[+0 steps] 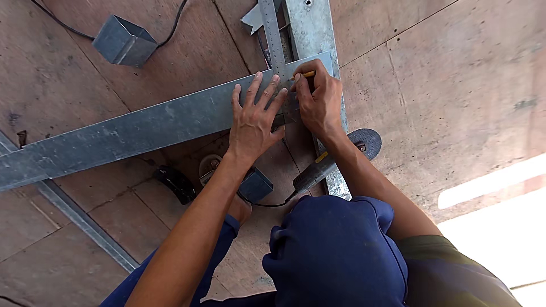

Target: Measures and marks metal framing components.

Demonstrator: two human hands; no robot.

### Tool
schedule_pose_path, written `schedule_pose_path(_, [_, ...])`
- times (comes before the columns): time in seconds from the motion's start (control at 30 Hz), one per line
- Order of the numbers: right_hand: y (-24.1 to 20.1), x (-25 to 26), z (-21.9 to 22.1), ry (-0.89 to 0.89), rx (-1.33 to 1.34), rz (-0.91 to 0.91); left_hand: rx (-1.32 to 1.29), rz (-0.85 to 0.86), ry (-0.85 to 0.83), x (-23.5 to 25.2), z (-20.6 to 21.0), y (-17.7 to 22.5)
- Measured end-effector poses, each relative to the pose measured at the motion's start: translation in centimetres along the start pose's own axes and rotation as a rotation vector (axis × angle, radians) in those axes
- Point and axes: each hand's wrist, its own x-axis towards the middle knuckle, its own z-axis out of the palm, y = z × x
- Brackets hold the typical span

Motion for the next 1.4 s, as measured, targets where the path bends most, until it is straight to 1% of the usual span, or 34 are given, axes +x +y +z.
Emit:
schedule_pose_path(0.17, [0.4,-5.6,-1.1,-0.047,-0.09,-0.007,-0.006,0.003,-0.002,0.0,-0.1,0.0])
schedule_pose_path(0.2, [0.7,-7.0,-1.2,-0.075,-0.102,0.024,-0.005,0.0,-0.003,0.0,-0.2,0.0])
schedule_pose_path(0.3, [1.7,-11.9,-1.4,-0.16,-0.091,0.197,-0.002,0.004,0.007,0.0,-0.1,0.1])
schedule_pose_path(0.4, [1.7,-13.8,-1.6,-0.18,0.003,0.35,0.007,0.004,0.004,0.0,-0.1,0.0])
schedule_pose_path(0.5, [0.9,-13.3,-1.9,-0.164,0.192,0.474,0.015,0.012,-0.003,0.0,-0.2,0.0])
schedule_pose_path(0.57, [1.1,-12.1,-1.4,-0.146,0.238,0.471,0.019,0.013,-0.008,0.0,-0.3,0.1])
schedule_pose_path(0.7, [1.6,-9.0,-0.2,-0.128,0.24,0.443,0.029,0.016,-0.028,0.0,-0.5,0.0])
schedule_pose_path(0.77, [1.4,-8.3,0.2,-0.101,0.332,0.449,0.033,0.022,-0.027,0.1,-0.5,-0.1])
schedule_pose_path(0.83, [1.1,-7.9,0.5,-0.125,0.469,0.471,0.03,0.031,-0.04,0.1,-0.8,-0.1])
schedule_pose_path(0.97, [0.4,-7.5,1.5,-0.168,0.63,0.529,0.046,0.076,-0.128,0.6,-2.0,-0.6])
schedule_pose_path(1.13, [0.7,-7.6,2.0,-0.201,0.653,0.505,0.054,0.171,-0.335,1.5,-6.5,-3.4])
schedule_pose_path(1.2, [0.3,-8.0,1.5,-0.237,0.628,0.494,0.069,0.159,-0.367,1.4,-8.3,-5.4])
schedule_pose_path(1.3, [-1.2,-9.0,0.1,-0.289,0.604,0.501,0.074,0.089,-0.368,0.5,-10.4,-8.2])
schedule_pose_path(1.4, [-2.2,-8.9,-1.3,-0.336,0.562,0.476,0.084,0.033,-0.37,-0.6,-10.7,-10.6])
